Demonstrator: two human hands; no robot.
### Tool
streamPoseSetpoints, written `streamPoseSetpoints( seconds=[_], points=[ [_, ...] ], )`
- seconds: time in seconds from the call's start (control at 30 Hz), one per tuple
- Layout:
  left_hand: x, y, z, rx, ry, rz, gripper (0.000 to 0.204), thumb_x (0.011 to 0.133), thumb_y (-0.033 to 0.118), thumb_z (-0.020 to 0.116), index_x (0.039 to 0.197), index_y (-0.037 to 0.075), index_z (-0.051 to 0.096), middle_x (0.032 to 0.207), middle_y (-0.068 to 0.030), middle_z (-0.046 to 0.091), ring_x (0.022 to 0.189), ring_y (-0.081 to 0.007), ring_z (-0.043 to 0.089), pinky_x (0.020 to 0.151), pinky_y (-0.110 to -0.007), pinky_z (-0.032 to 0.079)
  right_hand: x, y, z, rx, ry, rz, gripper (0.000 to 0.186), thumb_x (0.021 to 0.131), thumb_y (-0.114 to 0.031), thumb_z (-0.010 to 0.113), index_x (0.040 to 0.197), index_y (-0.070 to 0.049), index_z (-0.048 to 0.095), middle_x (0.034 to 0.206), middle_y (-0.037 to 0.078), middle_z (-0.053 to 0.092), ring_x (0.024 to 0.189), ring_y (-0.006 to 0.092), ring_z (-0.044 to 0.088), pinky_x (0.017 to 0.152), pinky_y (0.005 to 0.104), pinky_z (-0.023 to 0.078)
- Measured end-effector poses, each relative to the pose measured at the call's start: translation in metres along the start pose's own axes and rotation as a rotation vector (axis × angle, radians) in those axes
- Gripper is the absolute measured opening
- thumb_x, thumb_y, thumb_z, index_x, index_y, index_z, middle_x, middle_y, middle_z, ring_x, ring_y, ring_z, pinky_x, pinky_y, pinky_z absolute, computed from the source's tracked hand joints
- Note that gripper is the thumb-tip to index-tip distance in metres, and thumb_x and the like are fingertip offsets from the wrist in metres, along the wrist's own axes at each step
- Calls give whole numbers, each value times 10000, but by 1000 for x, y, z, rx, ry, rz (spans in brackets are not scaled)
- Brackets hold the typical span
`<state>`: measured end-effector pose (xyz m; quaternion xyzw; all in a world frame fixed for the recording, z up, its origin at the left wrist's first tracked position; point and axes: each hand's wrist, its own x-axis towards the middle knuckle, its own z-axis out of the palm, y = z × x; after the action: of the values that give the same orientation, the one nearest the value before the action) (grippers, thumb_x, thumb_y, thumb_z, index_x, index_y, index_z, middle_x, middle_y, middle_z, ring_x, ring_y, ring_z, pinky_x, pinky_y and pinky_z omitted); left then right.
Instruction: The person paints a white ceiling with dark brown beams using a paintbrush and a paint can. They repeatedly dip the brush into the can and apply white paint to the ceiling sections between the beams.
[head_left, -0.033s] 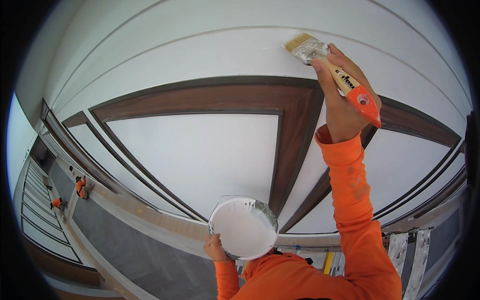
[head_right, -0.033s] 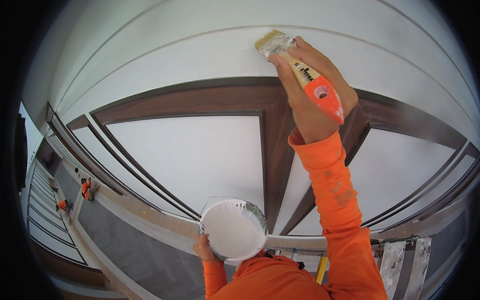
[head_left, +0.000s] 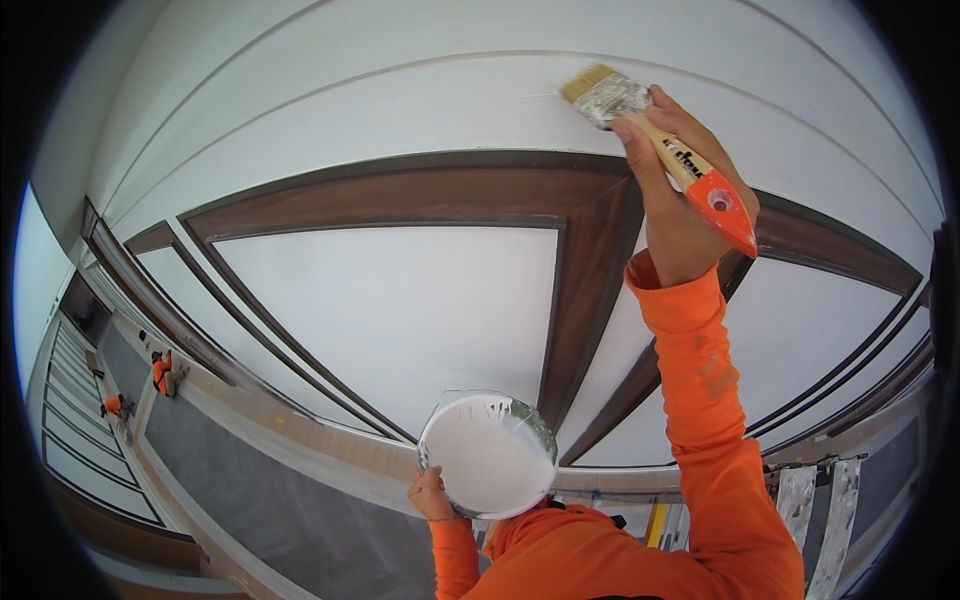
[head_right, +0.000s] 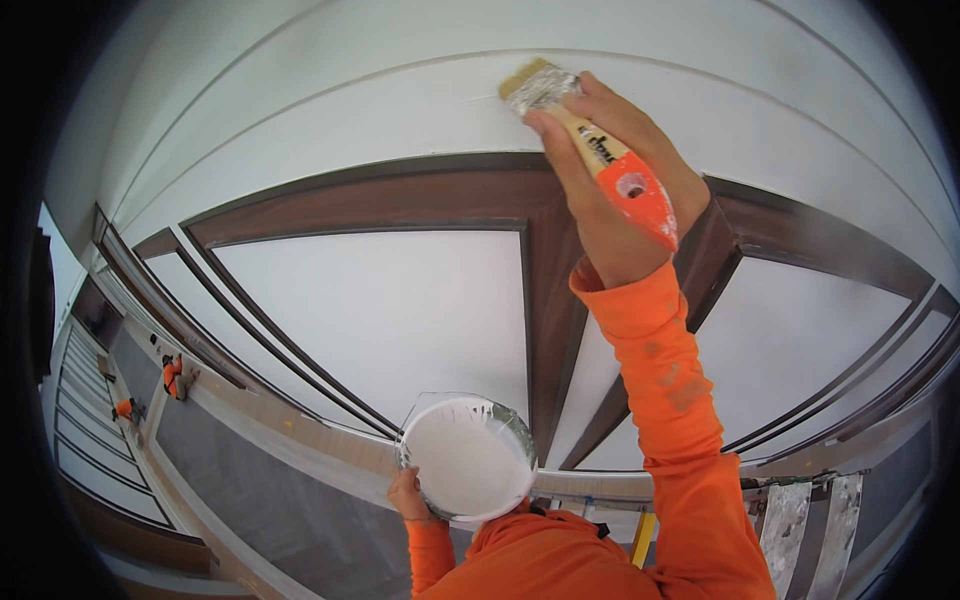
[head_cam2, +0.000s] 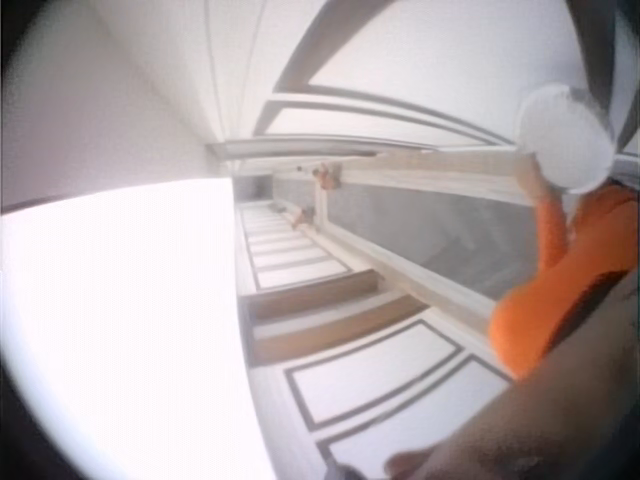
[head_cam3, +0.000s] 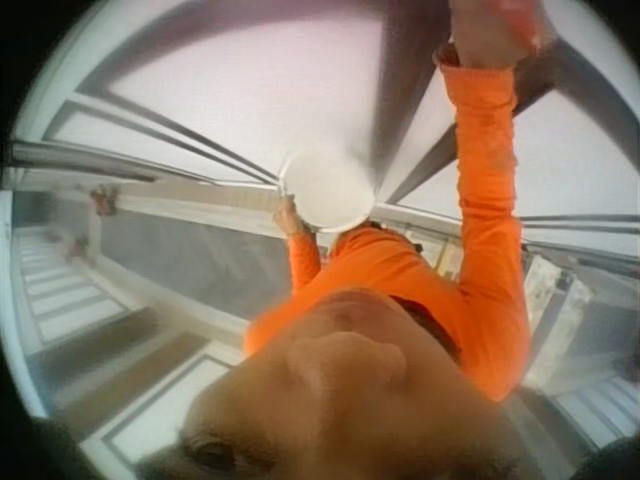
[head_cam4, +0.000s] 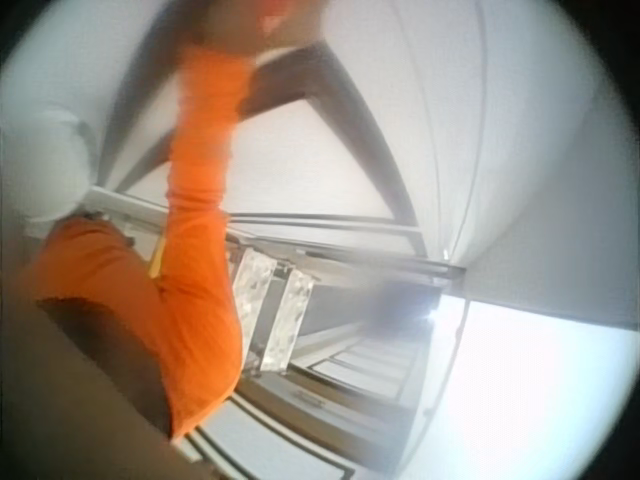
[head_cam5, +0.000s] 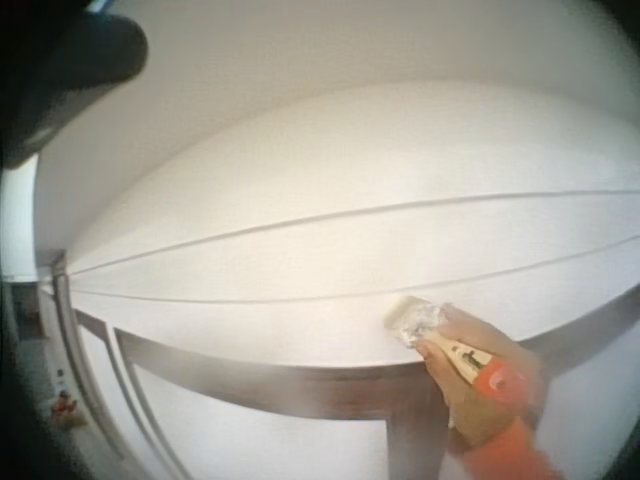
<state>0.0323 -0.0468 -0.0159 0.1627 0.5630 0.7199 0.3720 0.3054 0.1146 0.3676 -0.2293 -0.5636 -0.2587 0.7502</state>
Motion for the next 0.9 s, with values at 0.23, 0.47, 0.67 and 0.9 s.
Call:
streamPoseSetpoints(
  seconds=[0.23,0.47,0.67,0.9],
  points=[
    [-5,-5,-10,71,-23,46,248,835,69,599,609,4,518,707,2,461,599,-96,372,573,-282,321,-17,-12,53,169,-112,-82,299,727,-89,924,959,-37,742,1010,155,769,879,256,766,751,314,630],
    [-8,-4,-9,31,18,10,275,808,36,638,573,-11,502,732,-35,506,588,-101,402,571,-282,332,-18,-2,75,177,-45,-124,292,732,-93,921,948,-33,734,1003,148,765,849,257,761,725,312,631],
    [-4,-4,-10,16,29,11,301,799,23,656,556,-31,486,793,-60,555,589,-107,421,570,-287,337,-18,15,60,165,18,-78,269,735,-57,910,937,-27,735,992,145,766,831,234,758,716,300,626],
    [6,-7,-12,132,-92,141,239,805,67,643,600,12,534,649,2,449,576,-91,374,578,-275,311,-14,23,43,138,88,3,250,739,-38,906,915,-8,731,961,134,768,759,187,744,666,269,612]
  ],
)
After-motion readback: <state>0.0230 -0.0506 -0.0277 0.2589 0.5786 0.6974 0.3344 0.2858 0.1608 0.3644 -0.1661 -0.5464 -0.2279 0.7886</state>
